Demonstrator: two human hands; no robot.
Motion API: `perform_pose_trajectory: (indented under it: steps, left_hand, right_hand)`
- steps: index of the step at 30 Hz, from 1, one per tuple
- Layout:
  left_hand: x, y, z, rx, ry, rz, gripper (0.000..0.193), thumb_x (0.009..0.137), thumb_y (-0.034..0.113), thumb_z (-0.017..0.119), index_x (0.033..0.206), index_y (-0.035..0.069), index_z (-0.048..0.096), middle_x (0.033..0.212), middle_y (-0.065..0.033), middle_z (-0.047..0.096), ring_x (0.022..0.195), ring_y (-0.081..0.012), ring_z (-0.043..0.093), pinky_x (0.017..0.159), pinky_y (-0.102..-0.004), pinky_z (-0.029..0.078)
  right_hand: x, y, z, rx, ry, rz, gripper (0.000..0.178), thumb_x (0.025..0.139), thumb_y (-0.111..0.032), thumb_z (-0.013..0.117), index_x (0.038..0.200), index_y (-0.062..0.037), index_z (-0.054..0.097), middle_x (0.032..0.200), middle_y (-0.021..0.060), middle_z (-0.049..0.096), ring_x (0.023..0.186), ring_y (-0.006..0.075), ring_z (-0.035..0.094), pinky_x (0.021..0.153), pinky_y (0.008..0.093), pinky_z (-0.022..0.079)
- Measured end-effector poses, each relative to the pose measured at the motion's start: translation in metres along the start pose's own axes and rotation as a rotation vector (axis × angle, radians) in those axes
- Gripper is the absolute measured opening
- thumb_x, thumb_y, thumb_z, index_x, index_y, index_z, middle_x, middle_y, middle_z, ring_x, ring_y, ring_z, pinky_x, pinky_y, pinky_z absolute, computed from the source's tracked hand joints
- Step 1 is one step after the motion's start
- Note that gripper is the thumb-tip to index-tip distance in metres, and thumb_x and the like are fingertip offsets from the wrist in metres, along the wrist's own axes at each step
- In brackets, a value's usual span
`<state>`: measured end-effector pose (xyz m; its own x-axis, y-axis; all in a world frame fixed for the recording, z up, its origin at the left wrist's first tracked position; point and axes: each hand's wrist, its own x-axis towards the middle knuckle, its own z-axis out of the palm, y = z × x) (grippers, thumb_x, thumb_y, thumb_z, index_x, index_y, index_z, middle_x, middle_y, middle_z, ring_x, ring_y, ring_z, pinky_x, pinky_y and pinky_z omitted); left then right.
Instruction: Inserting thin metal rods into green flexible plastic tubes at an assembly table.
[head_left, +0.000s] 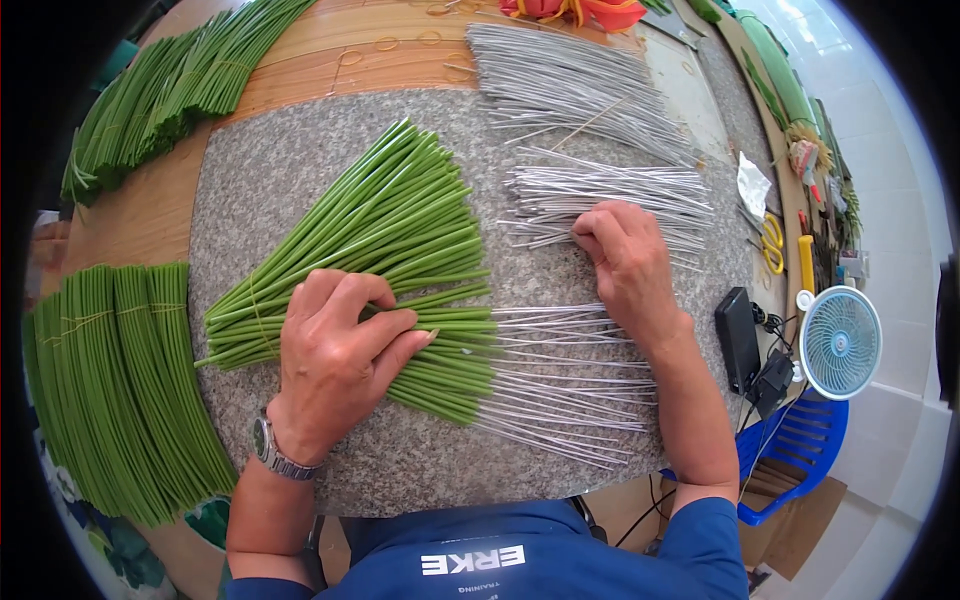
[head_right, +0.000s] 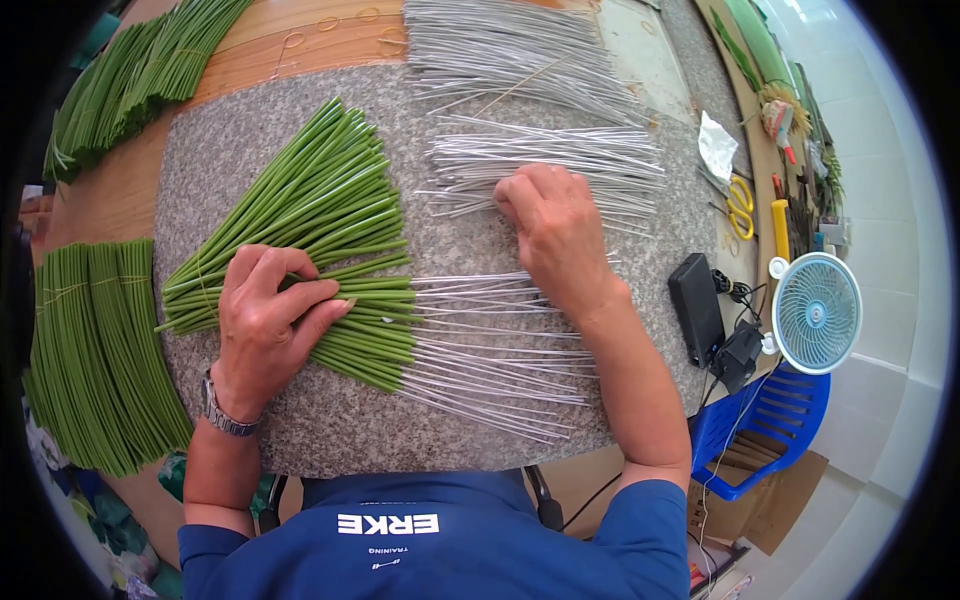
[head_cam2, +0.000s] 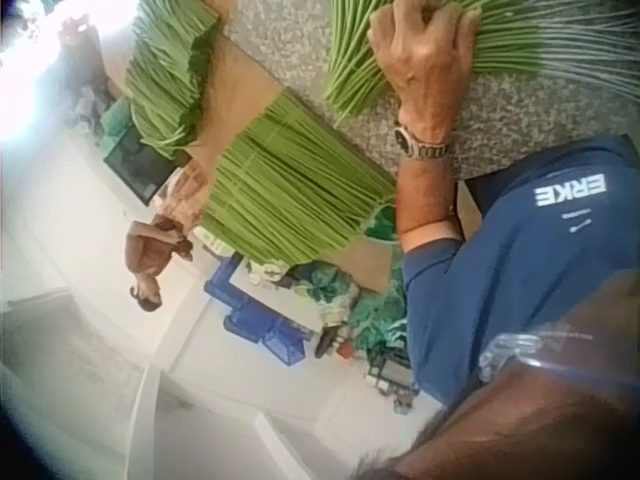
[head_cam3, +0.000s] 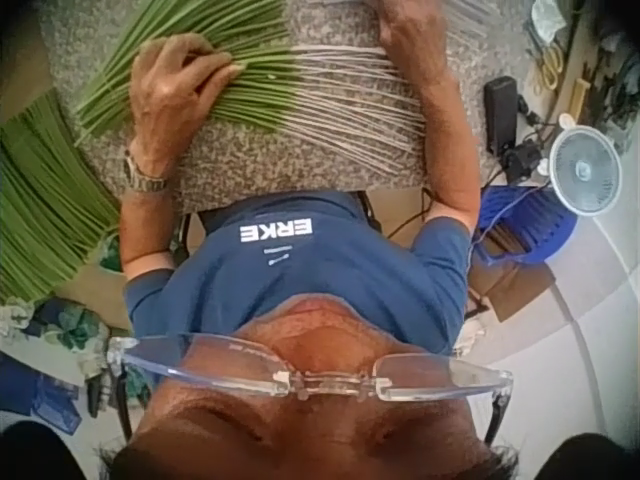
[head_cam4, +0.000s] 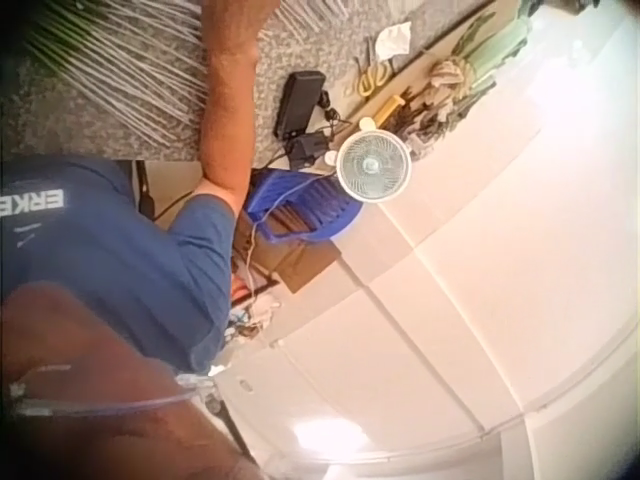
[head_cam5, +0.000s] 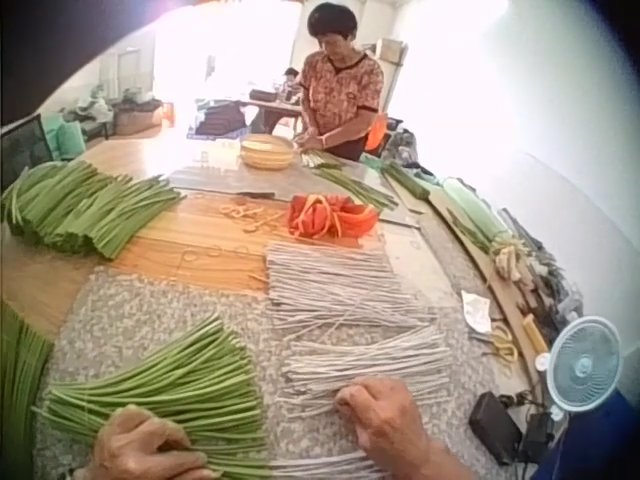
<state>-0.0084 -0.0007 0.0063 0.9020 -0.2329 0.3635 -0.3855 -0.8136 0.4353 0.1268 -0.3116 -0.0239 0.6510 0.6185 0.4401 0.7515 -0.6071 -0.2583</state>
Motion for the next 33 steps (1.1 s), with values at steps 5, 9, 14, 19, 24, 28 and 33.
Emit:
perform_pose_trajectory:
  steps: [5, 9, 14, 19, 24, 28, 33]
  left_hand:
    - [0.0, 0.002, 0.003, -0.021, -0.007, 0.035, 0.028, 0.079, 0.02, 0.092, 0.102, 0.007, 0.083, 0.101, -0.0047, 0.068, 0.098, -0.0293, 0.061, 0.089, -0.0439, 0.05]
    - [-0.003, 0.008, 0.004, -0.021, -0.05, 0.03, 0.036, 0.079, 0.022, 0.092, 0.11, 0.008, 0.083, 0.104, -0.0055, 0.068, 0.101, -0.03, 0.061, 0.092, -0.0458, 0.05]
    - [-0.004, 0.014, 0.004, 0.036, -0.149, 0.002, 0.051, 0.08, 0.03, 0.091, 0.125, 0.008, 0.079, 0.114, -0.0052, 0.064, 0.107, -0.0296, 0.059, 0.095, -0.047, 0.047]
    - [-0.004, 0.013, 0.005, 0.048, -0.172, -0.005, 0.054, 0.08, 0.034, 0.09, 0.126, 0.008, 0.078, 0.114, -0.0051, 0.063, 0.107, -0.0293, 0.058, 0.094, -0.0467, 0.046]
    - [-0.004, 0.013, 0.004, 0.04, -0.169, -0.002, 0.053, 0.081, 0.035, 0.089, 0.125, 0.008, 0.079, 0.113, -0.005, 0.063, 0.107, -0.0293, 0.058, 0.094, -0.0468, 0.046]
    - [-0.002, 0.012, 0.005, 0.052, -0.149, 0.019, 0.051, 0.078, 0.033, 0.091, 0.122, 0.008, 0.079, 0.111, -0.0024, 0.062, 0.106, -0.0256, 0.058, 0.09, -0.0435, 0.046]
    - [-0.001, 0.013, 0.004, 0.066, -0.135, 0.03, 0.051, 0.075, 0.03, 0.093, 0.12, 0.009, 0.08, 0.109, 0.0002, 0.061, 0.105, -0.0222, 0.057, 0.087, -0.0401, 0.045]
  right_hand:
    - [0.0, 0.004, -0.003, -0.051, -0.067, -0.089, 0.02, 0.091, 0.001, 0.07, 0.107, -0.0086, 0.063, 0.106, 0.0085, 0.067, 0.104, 0.0292, 0.066, 0.094, 0.0423, 0.051]
    - [-0.006, 0.003, -0.004, 0.064, -0.036, -0.099, 0.022, 0.092, 0.004, 0.069, 0.108, -0.0075, 0.061, 0.11, 0.0107, 0.069, 0.107, 0.0314, 0.068, 0.096, 0.0435, 0.052]
    - [-0.014, -0.001, -0.008, 0.156, -0.007, -0.207, 0.028, 0.088, 0.004, 0.07, 0.114, -0.0054, 0.066, 0.106, 0.0112, 0.07, 0.097, 0.0311, 0.07, 0.084, 0.0432, 0.056]
    - [-0.013, -0.02, -0.024, 0.079, -0.113, -0.261, 0.035, 0.082, 0.0, 0.072, 0.117, -0.0065, 0.076, 0.102, 0.0082, 0.07, 0.088, 0.0261, 0.071, 0.075, 0.0405, 0.058]
    - [-0.027, -0.019, -0.029, 0.071, -0.125, -0.195, 0.035, 0.083, -0.001, 0.073, 0.117, -0.0082, 0.076, 0.1, 0.0073, 0.07, 0.088, 0.0263, 0.072, 0.074, 0.0407, 0.058]
    - [-0.033, -0.02, -0.024, 0.069, -0.137, -0.169, 0.034, 0.083, -0.001, 0.073, 0.116, -0.0087, 0.077, 0.101, 0.0076, 0.072, 0.089, 0.0271, 0.073, 0.074, 0.0409, 0.059]
    - [-0.033, -0.021, -0.022, 0.082, -0.131, -0.162, 0.034, 0.083, -0.002, 0.073, 0.116, -0.0091, 0.078, 0.101, 0.0074, 0.072, 0.089, 0.0269, 0.073, 0.074, 0.0407, 0.059]
